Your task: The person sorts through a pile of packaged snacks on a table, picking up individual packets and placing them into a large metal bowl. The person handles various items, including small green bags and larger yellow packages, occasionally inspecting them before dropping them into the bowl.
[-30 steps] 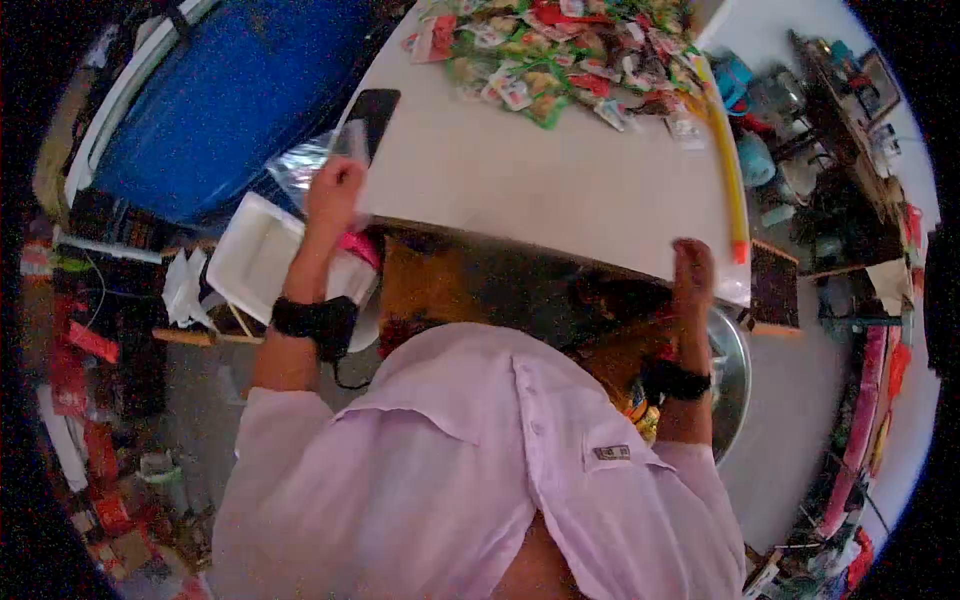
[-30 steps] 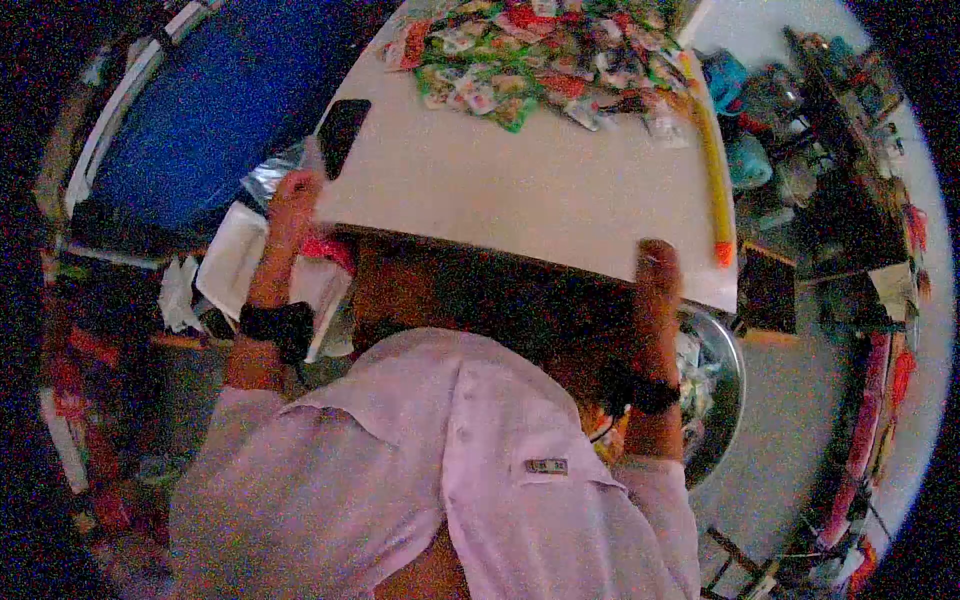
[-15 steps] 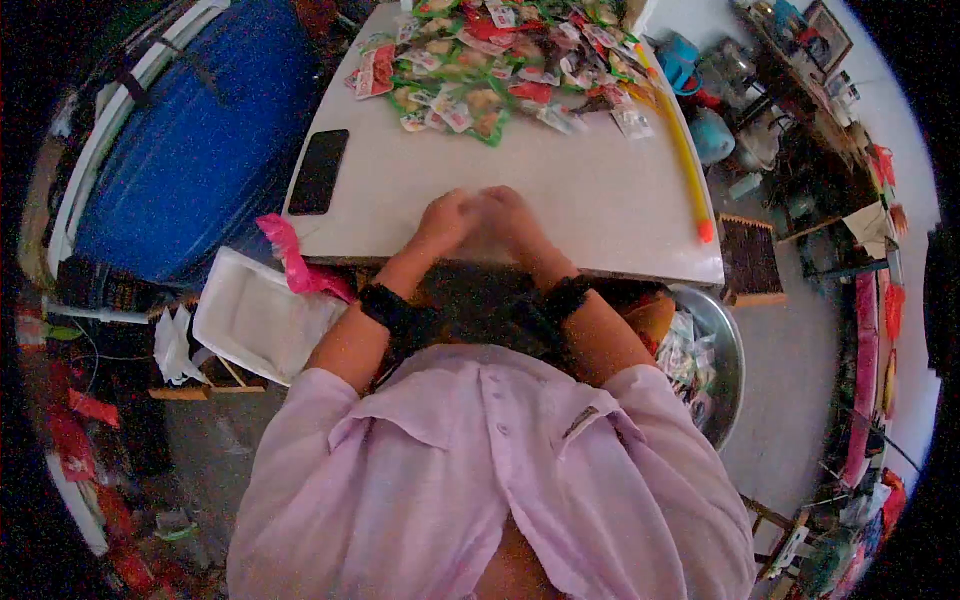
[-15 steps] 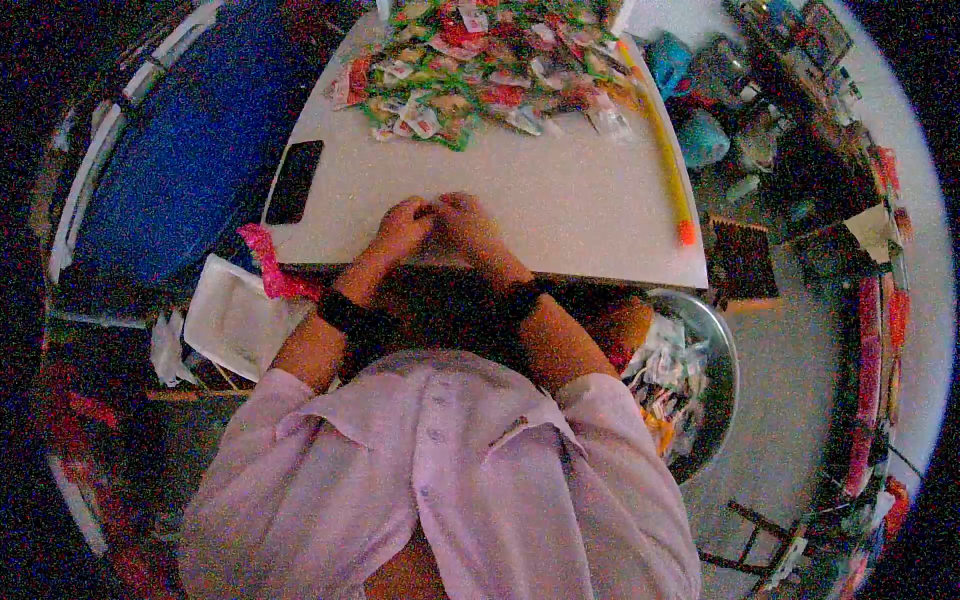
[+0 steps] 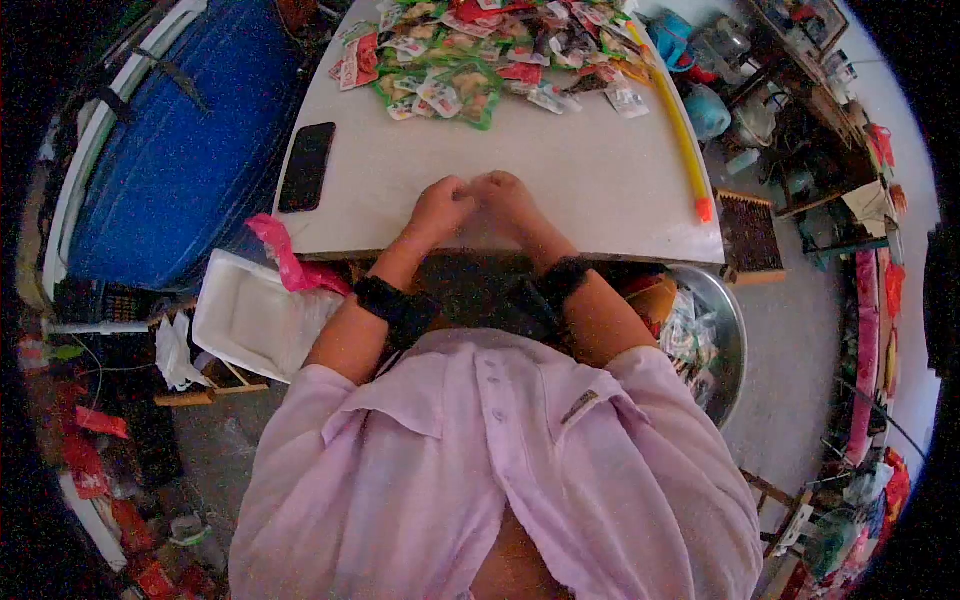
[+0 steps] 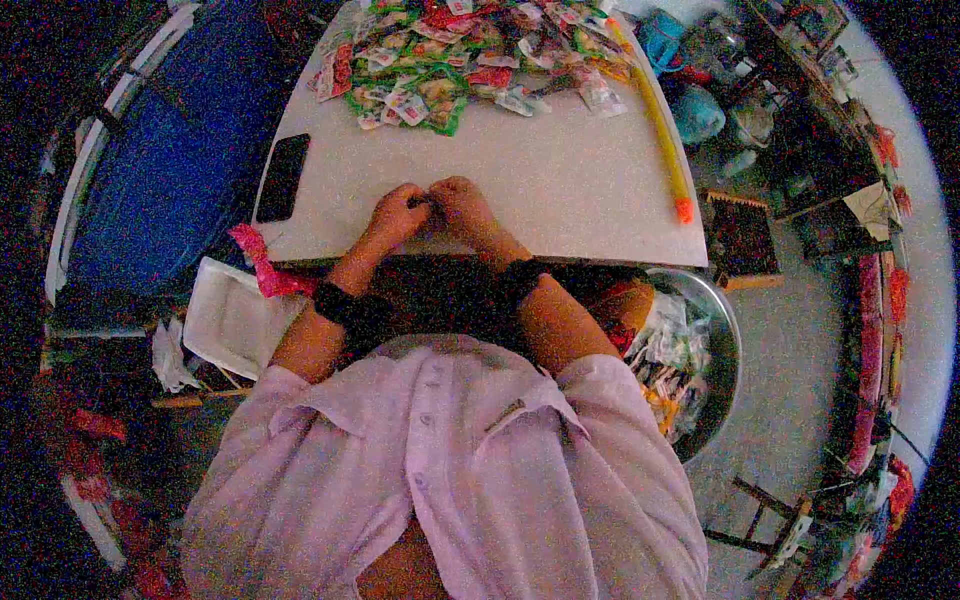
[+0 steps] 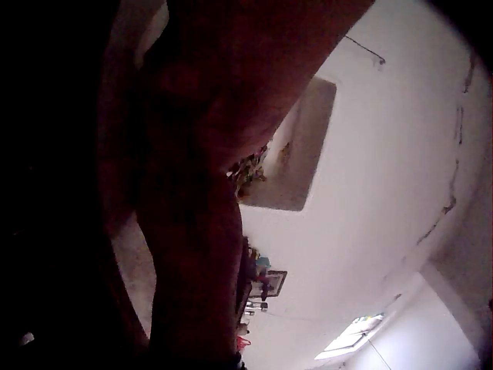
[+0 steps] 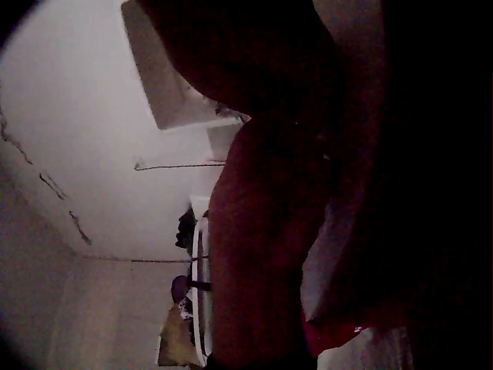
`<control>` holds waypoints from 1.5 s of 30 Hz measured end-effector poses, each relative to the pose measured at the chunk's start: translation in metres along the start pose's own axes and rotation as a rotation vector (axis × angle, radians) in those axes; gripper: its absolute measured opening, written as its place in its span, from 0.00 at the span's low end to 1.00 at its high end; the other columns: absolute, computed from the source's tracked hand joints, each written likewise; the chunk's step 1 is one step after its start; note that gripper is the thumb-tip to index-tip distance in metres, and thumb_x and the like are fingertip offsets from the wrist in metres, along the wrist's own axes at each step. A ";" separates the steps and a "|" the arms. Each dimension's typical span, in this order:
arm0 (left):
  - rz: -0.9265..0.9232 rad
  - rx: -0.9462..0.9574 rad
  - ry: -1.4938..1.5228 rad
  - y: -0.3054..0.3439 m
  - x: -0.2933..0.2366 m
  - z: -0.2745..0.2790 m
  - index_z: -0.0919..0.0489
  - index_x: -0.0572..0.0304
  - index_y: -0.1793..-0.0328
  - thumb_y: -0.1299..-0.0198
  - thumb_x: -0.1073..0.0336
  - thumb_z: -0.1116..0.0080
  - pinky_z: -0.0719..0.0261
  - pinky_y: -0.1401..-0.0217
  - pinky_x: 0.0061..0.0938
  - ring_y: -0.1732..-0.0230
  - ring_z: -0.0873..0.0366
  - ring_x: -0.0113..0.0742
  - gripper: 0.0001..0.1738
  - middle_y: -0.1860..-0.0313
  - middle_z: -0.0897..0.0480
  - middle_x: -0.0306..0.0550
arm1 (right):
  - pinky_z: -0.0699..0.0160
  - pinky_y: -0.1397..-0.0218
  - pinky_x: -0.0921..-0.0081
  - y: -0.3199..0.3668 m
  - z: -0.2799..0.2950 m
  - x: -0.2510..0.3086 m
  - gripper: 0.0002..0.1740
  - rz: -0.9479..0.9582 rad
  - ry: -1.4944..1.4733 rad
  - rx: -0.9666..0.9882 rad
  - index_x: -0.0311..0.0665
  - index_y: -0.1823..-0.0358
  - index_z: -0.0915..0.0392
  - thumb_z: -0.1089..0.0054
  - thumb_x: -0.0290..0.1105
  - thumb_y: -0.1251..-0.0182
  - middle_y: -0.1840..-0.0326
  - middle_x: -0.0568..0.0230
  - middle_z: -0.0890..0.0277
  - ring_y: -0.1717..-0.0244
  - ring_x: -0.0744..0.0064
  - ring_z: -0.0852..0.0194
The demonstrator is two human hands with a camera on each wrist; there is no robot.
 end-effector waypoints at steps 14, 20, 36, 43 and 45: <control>0.076 -0.021 0.032 -0.001 -0.011 0.002 0.28 0.63 0.71 0.57 0.62 0.51 0.33 0.66 0.31 0.68 0.29 0.45 0.11 0.72 0.26 0.52 | 0.33 0.65 0.66 0.005 -0.020 0.032 0.08 0.610 1.109 0.105 0.33 0.75 0.30 0.54 0.28 0.58 0.72 0.51 0.32 0.68 0.52 0.34; -0.087 -0.534 -0.150 0.014 -0.028 0.051 0.32 0.61 0.74 0.57 0.65 0.54 0.34 0.70 0.34 0.71 0.31 0.47 0.07 0.75 0.29 0.50 | 0.35 0.65 0.61 0.002 0.016 0.039 0.07 0.217 0.748 -0.263 0.32 0.76 0.32 0.58 0.29 0.51 0.73 0.48 0.31 0.68 0.50 0.34; -0.307 -0.374 -0.346 0.008 -0.002 0.013 0.30 0.60 0.67 0.59 0.67 0.55 0.33 0.71 0.39 0.72 0.31 0.50 0.11 0.74 0.27 0.51 | 0.35 0.59 0.69 -0.075 0.028 0.087 0.17 0.471 0.738 -0.167 0.37 0.62 0.32 0.52 0.37 0.54 0.64 0.55 0.33 0.61 0.61 0.34; -0.110 -0.183 -0.416 0.000 0.006 0.006 0.28 0.59 0.70 0.57 0.64 0.56 0.33 0.67 0.40 0.69 0.30 0.50 0.09 0.72 0.27 0.52 | 0.49 0.55 0.44 -0.117 -0.022 0.112 0.29 0.559 1.285 -0.321 0.43 0.55 0.36 0.51 0.52 0.57 0.50 0.57 0.44 0.45 0.56 0.52; -0.152 -0.238 -0.374 0.003 0.002 0.009 0.28 0.58 0.71 0.57 0.64 0.55 0.33 0.67 0.40 0.69 0.30 0.51 0.09 0.73 0.27 0.52 | 0.52 0.56 0.40 -0.132 -0.028 0.101 0.30 0.508 1.368 -0.210 0.44 0.55 0.36 0.52 0.55 0.58 0.49 0.58 0.44 0.44 0.55 0.54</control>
Point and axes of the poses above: each hand's wrist, its own y-axis away from the middle knuckle, its own z-axis out of the back of the hand, x = y × z, the point moved 7 cm from there along -y, towards the middle knuckle
